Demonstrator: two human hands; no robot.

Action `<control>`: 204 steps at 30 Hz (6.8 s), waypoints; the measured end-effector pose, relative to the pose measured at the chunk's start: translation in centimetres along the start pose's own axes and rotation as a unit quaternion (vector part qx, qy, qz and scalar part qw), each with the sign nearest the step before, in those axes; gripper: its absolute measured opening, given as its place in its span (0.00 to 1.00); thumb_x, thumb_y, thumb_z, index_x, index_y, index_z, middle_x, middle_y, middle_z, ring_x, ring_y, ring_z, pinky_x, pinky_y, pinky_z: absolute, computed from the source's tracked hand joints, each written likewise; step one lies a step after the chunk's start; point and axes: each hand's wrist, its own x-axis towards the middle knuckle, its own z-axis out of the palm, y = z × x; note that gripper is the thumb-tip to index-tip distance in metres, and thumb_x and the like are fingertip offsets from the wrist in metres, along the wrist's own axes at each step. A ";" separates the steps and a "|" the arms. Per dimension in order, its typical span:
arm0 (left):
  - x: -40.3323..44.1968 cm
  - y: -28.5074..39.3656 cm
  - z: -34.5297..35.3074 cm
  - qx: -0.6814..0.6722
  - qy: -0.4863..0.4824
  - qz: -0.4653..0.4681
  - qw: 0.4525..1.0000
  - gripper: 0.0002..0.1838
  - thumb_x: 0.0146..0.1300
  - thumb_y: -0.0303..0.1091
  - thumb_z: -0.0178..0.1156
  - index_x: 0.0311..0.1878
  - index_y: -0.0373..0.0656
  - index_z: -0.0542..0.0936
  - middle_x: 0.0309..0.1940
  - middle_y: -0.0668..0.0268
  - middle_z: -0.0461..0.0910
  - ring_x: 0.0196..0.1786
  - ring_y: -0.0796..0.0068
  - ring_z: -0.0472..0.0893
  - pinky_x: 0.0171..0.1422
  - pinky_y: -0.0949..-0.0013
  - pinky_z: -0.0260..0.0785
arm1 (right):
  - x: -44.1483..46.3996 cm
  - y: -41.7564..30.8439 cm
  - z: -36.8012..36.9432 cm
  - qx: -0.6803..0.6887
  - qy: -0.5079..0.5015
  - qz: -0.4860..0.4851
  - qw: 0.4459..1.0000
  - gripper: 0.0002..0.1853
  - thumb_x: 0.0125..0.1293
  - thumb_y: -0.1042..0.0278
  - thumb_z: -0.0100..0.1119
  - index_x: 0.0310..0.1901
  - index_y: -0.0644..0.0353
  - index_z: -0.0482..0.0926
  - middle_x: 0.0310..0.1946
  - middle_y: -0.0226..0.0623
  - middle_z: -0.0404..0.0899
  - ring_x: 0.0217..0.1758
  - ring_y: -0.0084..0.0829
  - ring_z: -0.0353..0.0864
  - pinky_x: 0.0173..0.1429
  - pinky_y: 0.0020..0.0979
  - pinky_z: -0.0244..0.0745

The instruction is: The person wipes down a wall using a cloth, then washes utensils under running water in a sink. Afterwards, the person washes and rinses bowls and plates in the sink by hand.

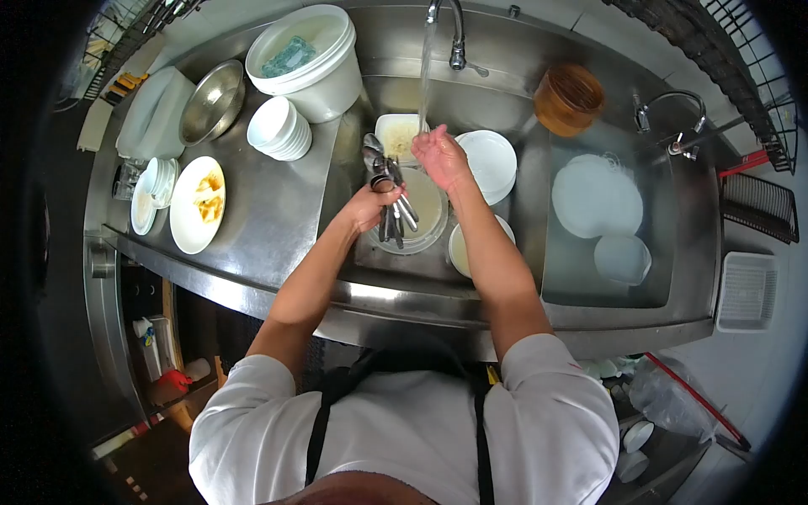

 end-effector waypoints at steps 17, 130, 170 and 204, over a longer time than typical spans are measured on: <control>-6.9 1.4 -0.6 -0.082 0.044 0.112 0.989 0.13 0.63 0.29 0.65 0.48 0.39 0.77 0.40 0.66 0.81 0.47 0.73 0.78 0.58 0.67 0.68 | -0.7 -1.4 3.6 0.005 -0.123 0.084 0.989 0.14 0.67 0.47 0.58 0.30 0.46 0.77 0.38 0.24 0.80 0.50 0.30 0.74 0.61 0.42 0.65; -37.6 -1.6 3.3 -0.095 0.580 0.191 0.786 0.26 0.59 0.21 0.55 0.63 0.33 0.68 0.52 0.54 0.77 0.52 0.61 0.80 0.58 0.59 0.74 | -7.7 12.2 -16.1 -0.175 0.248 0.270 0.914 0.37 0.52 0.63 0.69 0.63 0.63 0.65 0.54 0.43 0.76 0.55 0.40 0.78 0.57 0.45 0.76; -32.2 2.9 2.3 0.145 0.509 0.131 0.838 0.22 0.61 0.24 0.51 0.60 0.32 0.71 0.48 0.60 0.78 0.50 0.72 0.77 0.57 0.70 0.67 | -9.2 7.3 -14.1 -0.120 0.243 0.180 0.945 0.06 0.57 0.70 0.58 0.36 0.61 0.78 0.39 0.37 0.81 0.47 0.35 0.79 0.57 0.37 0.73; 3.4 -11.9 -10.0 0.458 0.367 -0.262 0.766 0.15 0.61 0.30 0.54 0.47 0.31 0.81 0.36 0.52 0.85 0.35 0.59 0.87 0.39 0.63 0.81 | -17.2 -3.1 -9.6 -0.154 0.308 0.058 0.937 0.23 0.57 0.74 0.56 0.56 0.67 0.72 0.51 0.42 0.77 0.56 0.40 0.77 0.65 0.40 0.69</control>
